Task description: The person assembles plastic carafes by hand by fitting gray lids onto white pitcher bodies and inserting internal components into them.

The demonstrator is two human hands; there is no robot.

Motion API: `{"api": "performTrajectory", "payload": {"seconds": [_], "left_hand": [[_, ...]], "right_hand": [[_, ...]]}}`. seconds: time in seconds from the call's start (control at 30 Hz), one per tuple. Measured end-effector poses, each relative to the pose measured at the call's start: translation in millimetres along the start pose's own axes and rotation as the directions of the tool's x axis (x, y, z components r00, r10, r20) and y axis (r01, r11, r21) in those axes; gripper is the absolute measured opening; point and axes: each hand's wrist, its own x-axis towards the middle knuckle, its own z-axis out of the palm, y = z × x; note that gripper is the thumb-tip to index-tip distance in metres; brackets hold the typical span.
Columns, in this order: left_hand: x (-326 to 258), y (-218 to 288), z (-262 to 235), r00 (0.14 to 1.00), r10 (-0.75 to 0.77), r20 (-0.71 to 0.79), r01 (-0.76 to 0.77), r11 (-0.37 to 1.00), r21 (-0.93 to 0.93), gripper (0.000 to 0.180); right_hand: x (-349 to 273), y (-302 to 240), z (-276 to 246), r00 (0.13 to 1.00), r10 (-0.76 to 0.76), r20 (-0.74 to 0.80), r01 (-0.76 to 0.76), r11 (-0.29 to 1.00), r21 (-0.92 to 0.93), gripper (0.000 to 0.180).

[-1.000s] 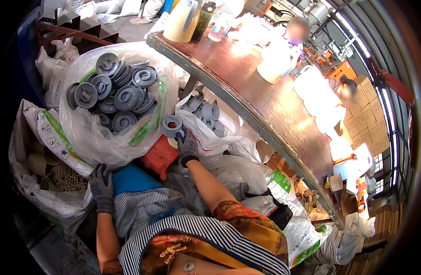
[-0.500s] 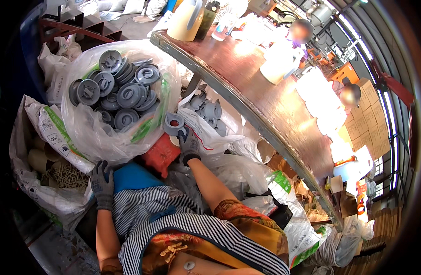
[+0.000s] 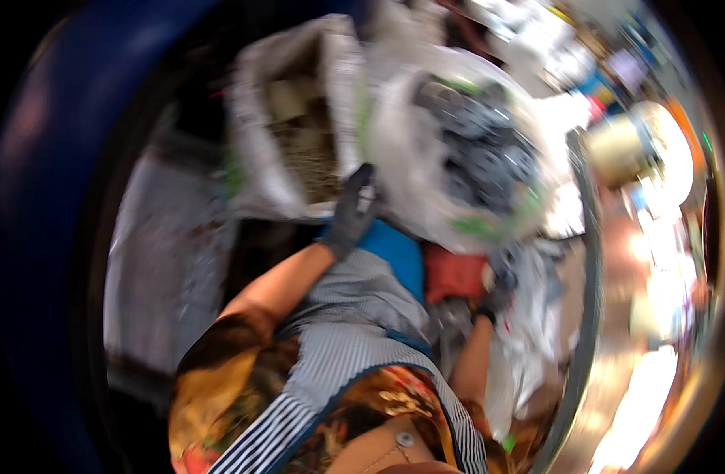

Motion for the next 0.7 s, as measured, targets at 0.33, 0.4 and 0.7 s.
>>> {"api": "performTrajectory", "payload": {"seconds": [0.33,0.4,0.7], "left_hand": [[-9,-112,-265,0.385,-0.097,-0.918,0.493,0.862,0.116,0.06],[-48,-134,-305,0.288,0.068,-0.955,0.573,0.787,0.229,0.063],[-114,-106,-355,0.052,-0.027,-0.998,0.851,0.525,0.03,0.084]], "right_hand": [[43,-104,-84,0.855,0.463,0.234,-0.515,0.699,0.496,0.065],[45,-114,-93,0.854,0.46,0.244,-0.516,0.689,0.509,0.066],[49,-110,-114,0.836,0.432,0.339,-0.525,0.448,0.723,0.057]]}}
